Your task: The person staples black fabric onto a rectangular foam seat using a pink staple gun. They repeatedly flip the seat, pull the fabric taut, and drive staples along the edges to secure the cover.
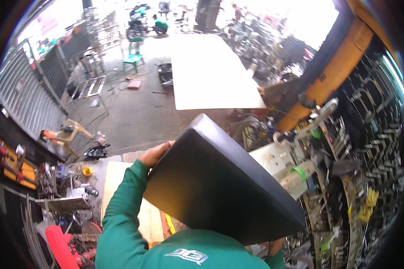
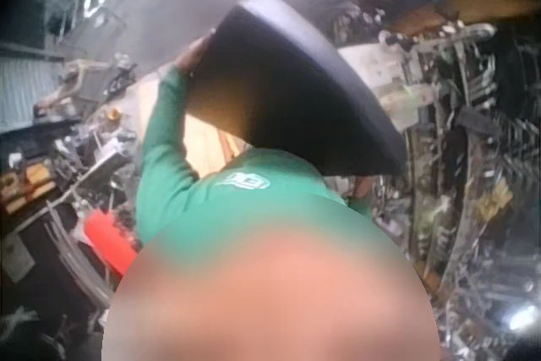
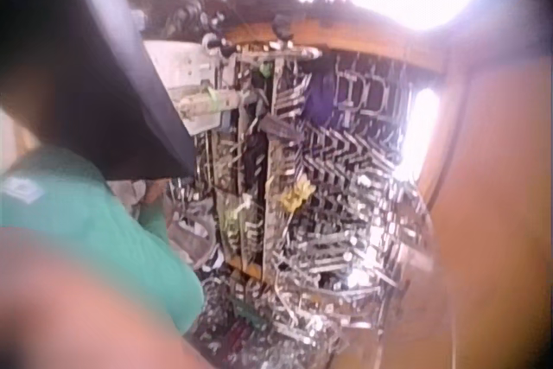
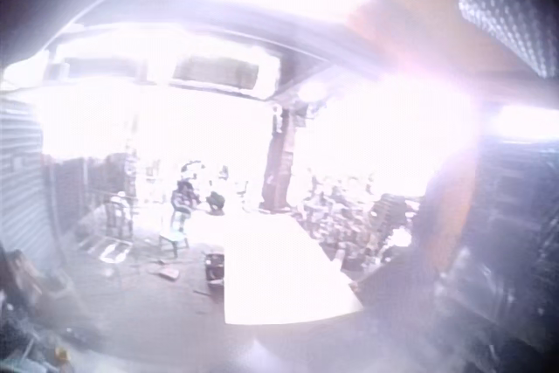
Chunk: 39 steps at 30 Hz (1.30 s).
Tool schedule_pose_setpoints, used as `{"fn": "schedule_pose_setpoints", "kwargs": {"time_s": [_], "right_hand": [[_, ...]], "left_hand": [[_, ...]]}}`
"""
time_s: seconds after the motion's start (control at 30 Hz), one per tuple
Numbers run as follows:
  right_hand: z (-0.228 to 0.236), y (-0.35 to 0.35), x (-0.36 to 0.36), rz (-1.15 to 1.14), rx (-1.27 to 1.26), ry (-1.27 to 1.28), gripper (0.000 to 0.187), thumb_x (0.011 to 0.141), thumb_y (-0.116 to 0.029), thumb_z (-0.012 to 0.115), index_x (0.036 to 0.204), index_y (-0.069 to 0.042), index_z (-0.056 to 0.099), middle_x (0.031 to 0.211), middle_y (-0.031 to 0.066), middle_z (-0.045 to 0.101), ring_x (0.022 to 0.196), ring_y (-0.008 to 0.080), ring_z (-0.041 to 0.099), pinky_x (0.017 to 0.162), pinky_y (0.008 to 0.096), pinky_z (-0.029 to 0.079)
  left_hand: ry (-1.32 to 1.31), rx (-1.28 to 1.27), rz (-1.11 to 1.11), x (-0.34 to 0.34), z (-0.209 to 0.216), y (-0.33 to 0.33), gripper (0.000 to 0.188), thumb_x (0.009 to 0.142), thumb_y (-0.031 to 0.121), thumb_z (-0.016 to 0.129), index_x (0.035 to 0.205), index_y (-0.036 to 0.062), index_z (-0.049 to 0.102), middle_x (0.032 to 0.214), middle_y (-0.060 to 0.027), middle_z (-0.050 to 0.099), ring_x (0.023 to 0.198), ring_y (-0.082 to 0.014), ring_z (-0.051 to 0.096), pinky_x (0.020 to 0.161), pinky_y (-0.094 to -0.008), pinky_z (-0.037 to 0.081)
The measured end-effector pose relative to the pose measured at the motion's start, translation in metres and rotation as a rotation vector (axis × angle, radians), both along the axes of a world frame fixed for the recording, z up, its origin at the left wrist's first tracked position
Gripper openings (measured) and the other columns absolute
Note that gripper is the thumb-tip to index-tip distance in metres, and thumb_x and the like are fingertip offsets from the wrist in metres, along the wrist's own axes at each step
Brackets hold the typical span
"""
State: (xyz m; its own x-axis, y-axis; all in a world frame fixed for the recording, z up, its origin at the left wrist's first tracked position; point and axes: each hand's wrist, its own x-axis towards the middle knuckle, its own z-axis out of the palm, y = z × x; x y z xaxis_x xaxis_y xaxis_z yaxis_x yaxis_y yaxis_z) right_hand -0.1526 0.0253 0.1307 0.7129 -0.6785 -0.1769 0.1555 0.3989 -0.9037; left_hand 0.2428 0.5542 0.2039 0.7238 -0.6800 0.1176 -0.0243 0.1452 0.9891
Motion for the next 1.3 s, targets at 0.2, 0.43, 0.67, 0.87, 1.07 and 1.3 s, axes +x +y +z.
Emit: {"fn": "schedule_pose_setpoints", "kwargs": {"time_s": [0.2,0.43,0.67,0.87,1.07,1.3], "right_hand": [[-0.053,-0.029,0.117,0.216,0.082,-0.074,0.056,0.115,-0.039,0.053,0.157,-0.003,0.055,0.15,0.018,0.065,0.139,0.0361,0.063,0.119,0.0513,0.052],[-0.071,-0.001,0.312,0.311,0.498,0.186,0.08,0.109,-0.064,0.055,0.163,-0.005,0.051,0.151,0.018,0.065,0.13,0.0367,0.067,0.107,0.0539,0.058],[0.016,0.081,0.284,0.378,0.3,0.151,0.057,0.112,-0.069,0.053,0.118,-0.014,0.068,0.096,0.0052,0.067,0.077,0.0269,0.067,0.065,0.0464,0.054],[0.088,0.052,0.063,0.655,0.43,-0.171,0.077,0.109,-0.066,0.063,0.152,-0.003,0.056,0.136,0.0137,0.074,0.121,0.0251,0.074,0.097,0.0442,0.061],[0.028,-0.015,0.024,0.804,0.555,-0.348,0.055,0.114,-0.045,0.065,0.148,-0.002,0.061,0.138,0.0098,0.074,0.123,0.0296,0.073,0.102,0.0461,0.06],[-0.104,-0.02,0.039,0.804,0.847,-0.348,0.049,0.113,-0.042,0.064,0.146,-0.007,0.064,0.136,0.0101,0.074,0.123,0.0304,0.073,0.103,0.0487,0.059]], "left_hand": [[0.098,0.066,0.395,-0.135,0.127,0.068,0.071,0.114,0.061,0.058,0.151,0.0006,0.061,0.132,-0.0088,0.072,0.118,-0.0125,0.063,0.106,-0.0305,0.05],[-0.067,0.047,0.809,-0.256,0.233,-0.004,0.045,0.113,0.047,0.067,0.122,0.0032,0.067,0.104,0.0015,0.067,0.094,-0.0051,0.058,0.085,-0.024,0.05],[-0.369,0.229,0.992,-0.333,0.246,-0.186,0.044,0.107,0.035,0.079,0.127,-0.0017,0.066,0.106,-0.0081,0.074,0.097,-0.0144,0.068,0.088,-0.0308,0.055],[-0.305,0.357,0.764,-0.368,0.244,-0.297,0.05,0.103,0.035,0.085,0.131,-0.0015,0.066,0.108,-0.0093,0.076,0.096,-0.014,0.069,0.086,-0.0314,0.058],[-0.075,0.093,0.399,-0.386,0.215,-0.387,0.047,0.1,0.038,0.086,0.123,-0.0005,0.072,0.098,-0.0094,0.077,0.088,-0.0141,0.071,0.081,-0.0314,0.058],[-0.399,0.887,0.349,-0.336,0.077,-0.444,0.054,0.101,0.057,0.076,0.111,0.0038,0.079,0.094,-0.021,0.078,0.09,-0.0359,0.077,0.083,-0.0457,0.059]]}}
